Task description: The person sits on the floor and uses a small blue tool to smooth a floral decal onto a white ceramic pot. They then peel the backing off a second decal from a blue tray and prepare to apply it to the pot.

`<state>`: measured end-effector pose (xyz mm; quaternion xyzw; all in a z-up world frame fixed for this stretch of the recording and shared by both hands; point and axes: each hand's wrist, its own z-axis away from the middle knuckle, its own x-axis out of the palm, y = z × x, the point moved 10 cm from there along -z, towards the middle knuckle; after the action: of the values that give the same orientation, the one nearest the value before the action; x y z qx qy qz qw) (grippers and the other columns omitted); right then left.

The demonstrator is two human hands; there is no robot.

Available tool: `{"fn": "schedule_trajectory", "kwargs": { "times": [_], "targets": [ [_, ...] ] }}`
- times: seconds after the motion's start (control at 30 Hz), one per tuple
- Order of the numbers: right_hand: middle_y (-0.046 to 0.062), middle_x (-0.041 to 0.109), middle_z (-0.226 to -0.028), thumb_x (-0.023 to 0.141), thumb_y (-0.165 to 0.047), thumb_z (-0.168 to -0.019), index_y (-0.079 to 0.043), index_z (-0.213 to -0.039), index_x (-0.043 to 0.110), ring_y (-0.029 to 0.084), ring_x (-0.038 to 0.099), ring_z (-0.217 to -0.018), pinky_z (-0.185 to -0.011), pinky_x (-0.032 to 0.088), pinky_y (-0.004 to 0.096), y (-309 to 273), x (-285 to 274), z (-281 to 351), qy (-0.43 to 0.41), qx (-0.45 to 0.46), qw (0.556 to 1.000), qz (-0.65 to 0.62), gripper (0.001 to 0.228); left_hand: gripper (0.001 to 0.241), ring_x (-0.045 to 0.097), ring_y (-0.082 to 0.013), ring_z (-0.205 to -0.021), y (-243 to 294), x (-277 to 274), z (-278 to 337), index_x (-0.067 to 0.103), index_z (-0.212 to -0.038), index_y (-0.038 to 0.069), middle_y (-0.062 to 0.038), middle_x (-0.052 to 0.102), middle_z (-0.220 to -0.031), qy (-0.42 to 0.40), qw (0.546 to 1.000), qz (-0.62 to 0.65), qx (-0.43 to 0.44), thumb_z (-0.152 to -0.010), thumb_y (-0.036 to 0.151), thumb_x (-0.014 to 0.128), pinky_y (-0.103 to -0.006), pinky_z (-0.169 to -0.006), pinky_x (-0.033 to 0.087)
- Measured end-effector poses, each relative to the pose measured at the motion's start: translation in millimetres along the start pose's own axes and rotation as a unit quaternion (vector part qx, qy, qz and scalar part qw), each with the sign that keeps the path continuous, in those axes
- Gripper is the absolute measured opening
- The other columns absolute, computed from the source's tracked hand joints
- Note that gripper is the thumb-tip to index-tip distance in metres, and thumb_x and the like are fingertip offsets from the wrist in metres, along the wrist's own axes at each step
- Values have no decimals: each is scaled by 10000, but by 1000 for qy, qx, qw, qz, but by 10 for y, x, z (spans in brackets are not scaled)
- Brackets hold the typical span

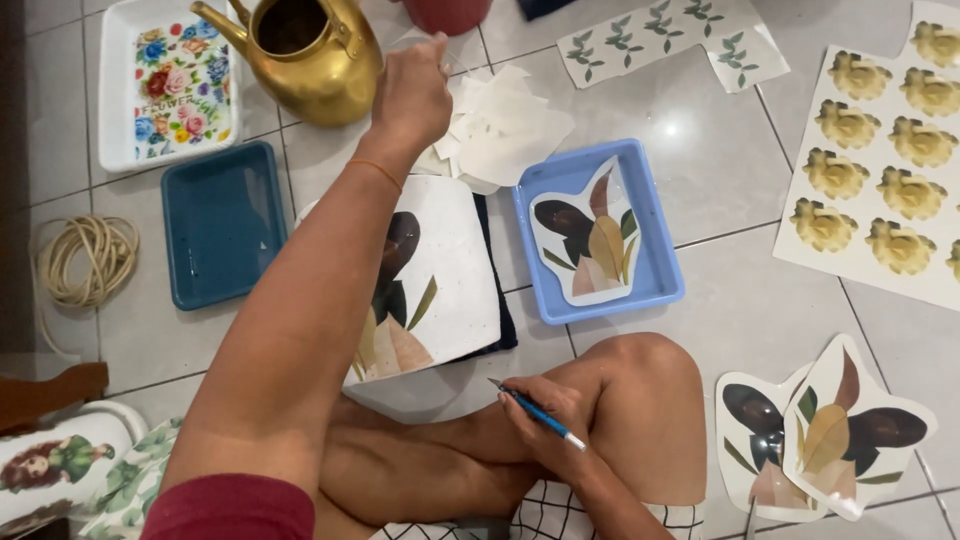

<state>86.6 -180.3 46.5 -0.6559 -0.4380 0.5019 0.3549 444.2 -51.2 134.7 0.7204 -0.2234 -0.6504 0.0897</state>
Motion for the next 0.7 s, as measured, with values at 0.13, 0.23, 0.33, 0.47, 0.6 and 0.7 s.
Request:
{"fn": "schedule_trajectory", "kwargs": {
  "times": [0.13,0.23,0.33,0.47,0.6,0.7],
  "targets": [
    [40,746,-754,701,-125,-830,-41,-878,732,99,692,-628,-572,555,184,33,-14,-25,2,16,999,-41,102,478,581,-428,-1043,24,-45,4,441,-1433,116,-172,642,-1174,-13,999,3,-52,-960,153,380,-525,-782,489],
    [19,730,-729,697,-127,-834,-48,-853,720,98,671,-598,-549,532,192,31,-5,-21,3,-1,1000,-29,85,556,604,-430,-1001,36,-160,61,433,-1429,102,-128,622,-1266,2,999,17,-51,-882,6,412,-531,-782,501],
    [18,737,-728,706,-144,-823,-69,-875,727,102,683,-610,-558,531,196,137,26,7,-1,22,999,-24,93,505,587,-341,-1181,99,-361,248,482,-1369,-2,-179,585,-1332,34,998,43,6,-871,51,546,-409,-981,473],
    [53,761,-793,706,-150,-825,-44,-901,738,121,725,-694,-640,582,197,126,-15,2,3,36,999,-29,134,411,564,-345,-1199,437,-1017,1255,593,-1290,-19,-223,604,-1290,110,981,69,145,-931,172,651,-478,-999,439],
    [60,771,-831,728,-151,-804,-42,-892,749,127,737,-733,-685,600,210,161,-2,13,5,51,998,-32,141,503,179,-453,-1499,133,-1163,2372,575,-1354,145,-220,248,-1582,102,986,95,89,-877,197,729,-756,-1121,155],
    [47,763,-812,729,-129,-810,-49,-891,740,104,726,-694,-652,600,184,93,28,14,1,33,999,-30,114,460,140,-407,-1529,-110,-934,2865,636,-1275,219,-167,269,-1601,73,980,166,78,-846,94,748,-693,-1166,74]
  ]
}}
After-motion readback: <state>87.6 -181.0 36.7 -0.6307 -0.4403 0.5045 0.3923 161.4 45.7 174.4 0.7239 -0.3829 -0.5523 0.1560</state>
